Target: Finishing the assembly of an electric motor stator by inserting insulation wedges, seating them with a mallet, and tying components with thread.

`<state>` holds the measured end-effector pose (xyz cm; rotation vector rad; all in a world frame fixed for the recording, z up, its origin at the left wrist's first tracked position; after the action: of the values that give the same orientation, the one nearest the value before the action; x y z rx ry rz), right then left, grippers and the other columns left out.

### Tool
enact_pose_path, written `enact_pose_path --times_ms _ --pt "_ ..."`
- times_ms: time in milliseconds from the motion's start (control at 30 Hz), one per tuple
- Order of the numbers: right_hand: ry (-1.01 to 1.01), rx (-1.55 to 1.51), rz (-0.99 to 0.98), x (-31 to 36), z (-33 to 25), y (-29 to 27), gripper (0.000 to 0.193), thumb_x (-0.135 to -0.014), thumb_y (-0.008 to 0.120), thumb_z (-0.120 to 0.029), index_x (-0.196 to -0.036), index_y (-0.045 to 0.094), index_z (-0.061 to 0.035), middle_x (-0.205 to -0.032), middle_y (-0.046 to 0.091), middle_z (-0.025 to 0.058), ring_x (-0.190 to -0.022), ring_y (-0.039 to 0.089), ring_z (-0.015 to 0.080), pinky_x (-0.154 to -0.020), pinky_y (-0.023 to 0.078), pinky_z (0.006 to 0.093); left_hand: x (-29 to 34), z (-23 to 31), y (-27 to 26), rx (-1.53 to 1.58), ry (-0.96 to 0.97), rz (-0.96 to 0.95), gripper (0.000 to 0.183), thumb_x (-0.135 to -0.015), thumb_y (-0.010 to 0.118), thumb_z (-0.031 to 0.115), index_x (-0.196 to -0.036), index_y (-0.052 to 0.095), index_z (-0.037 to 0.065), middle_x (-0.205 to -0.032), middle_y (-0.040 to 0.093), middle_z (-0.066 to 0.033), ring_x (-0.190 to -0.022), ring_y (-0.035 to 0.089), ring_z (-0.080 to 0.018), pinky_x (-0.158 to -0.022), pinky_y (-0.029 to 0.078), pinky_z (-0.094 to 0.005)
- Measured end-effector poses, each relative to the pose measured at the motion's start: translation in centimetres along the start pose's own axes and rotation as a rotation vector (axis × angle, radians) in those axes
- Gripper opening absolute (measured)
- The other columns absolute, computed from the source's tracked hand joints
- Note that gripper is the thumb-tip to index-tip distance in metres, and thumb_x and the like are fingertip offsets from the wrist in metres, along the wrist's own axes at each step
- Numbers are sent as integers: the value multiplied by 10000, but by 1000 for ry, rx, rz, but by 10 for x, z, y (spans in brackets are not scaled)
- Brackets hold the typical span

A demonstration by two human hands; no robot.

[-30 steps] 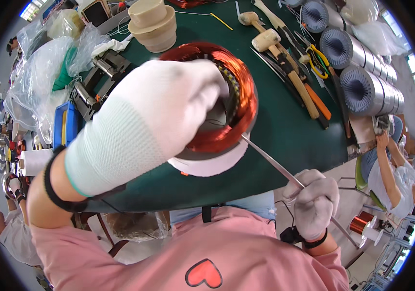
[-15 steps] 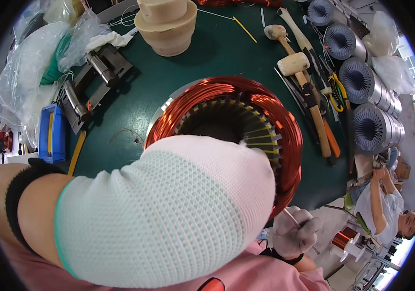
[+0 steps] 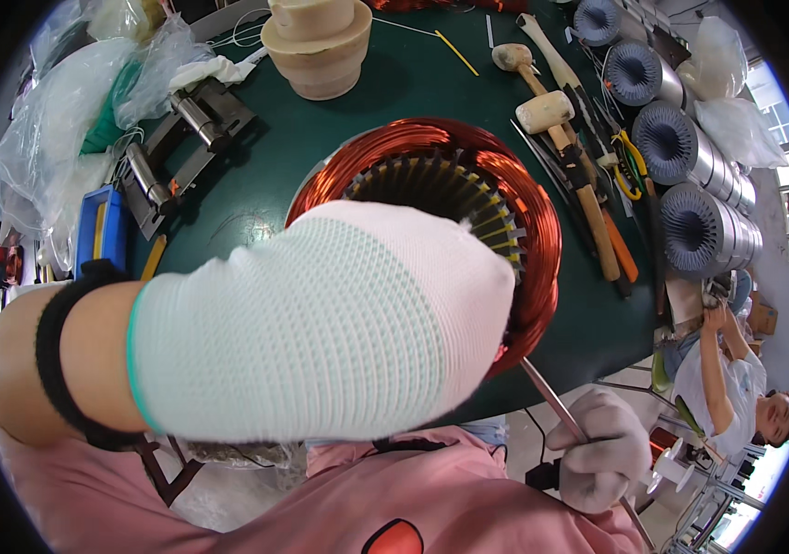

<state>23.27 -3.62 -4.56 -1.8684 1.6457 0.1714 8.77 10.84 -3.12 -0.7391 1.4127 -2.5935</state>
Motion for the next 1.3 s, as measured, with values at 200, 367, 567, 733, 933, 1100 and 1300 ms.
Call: enact_pose_path --times_ms 200,367,567,733,933,1100,1300 --pt "316 488 -206 -118 -67 3 164 -631 581 -193 -572 583 -40 -531 521 28 -446 492 192 -424 355 303 -6 -14 14 63 185 258 105 -848 603 76 -920 632 6 -851 631 -181 -849 651 -348 -798 533 -438" --pt "331 100 -89 -71 -42 -5 215 -772 473 -82 -670 602 56 -645 579 139 -543 528 173 -508 405 280 -5 -5 27 -159 153 176 154 -833 617 60 -978 612 7 -847 639 -169 -839 651 -359 -770 541 -428" --pt "501 -587 608 84 19 -61 239 -979 355 -181 -932 514 -9 -669 573 134 -510 466 159 -486 402 261 81 14 -28 -181 -217 908 171 -916 568 66 -1077 621 50 -832 673 -149 -806 678 -351 -717 545 -420" --pt "788 -666 820 137 84 -74 228 -1015 404 -254 -1029 545 -75 -773 595 75 -584 504 129 -514 402 242 149 -6 1 -636 -529 1022 372 -872 636 66 -1242 607 41 -1175 650 -178 -1119 604 -393 -969 477 -473" --pt "570 -631 512 18 116 -46 377 -1058 524 -264 -1333 518 -7 -1004 674 94 -777 610 99 -661 481 215 86 70 24 -426 -136 952 461 -769 742 167 -1191 640 14 -1225 636 -171 -1215 576 -398 -1060 433 -505" --pt "787 -973 335 -8 147 20 499 -1020 553 -247 -1417 446 36 -1085 669 130 -774 619 113 -662 504 219 49 64 23 -350 -158 1013 338 -660 834 172 -890 616 55 -764 586 -83 -710 584 -315 -720 461 -422" --pt "867 -810 58 55 129 29 355 -1034 463 -175 -1298 568 37 -952 673 69 -742 603 84 -669 501 221 42 63 23 -330 -97 1009 328 -663 829 141 -884 601 58 -761 555 -81 -704 561 -307 -714 430 -423"
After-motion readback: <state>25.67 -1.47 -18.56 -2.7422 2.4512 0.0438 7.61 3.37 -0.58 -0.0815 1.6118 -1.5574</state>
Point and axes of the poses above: each hand's wrist, its own x-axis away from the middle knuckle, its own y-axis out of the palm, z = x × y, the point moved 9 cm from there along -x, towards the middle knuckle
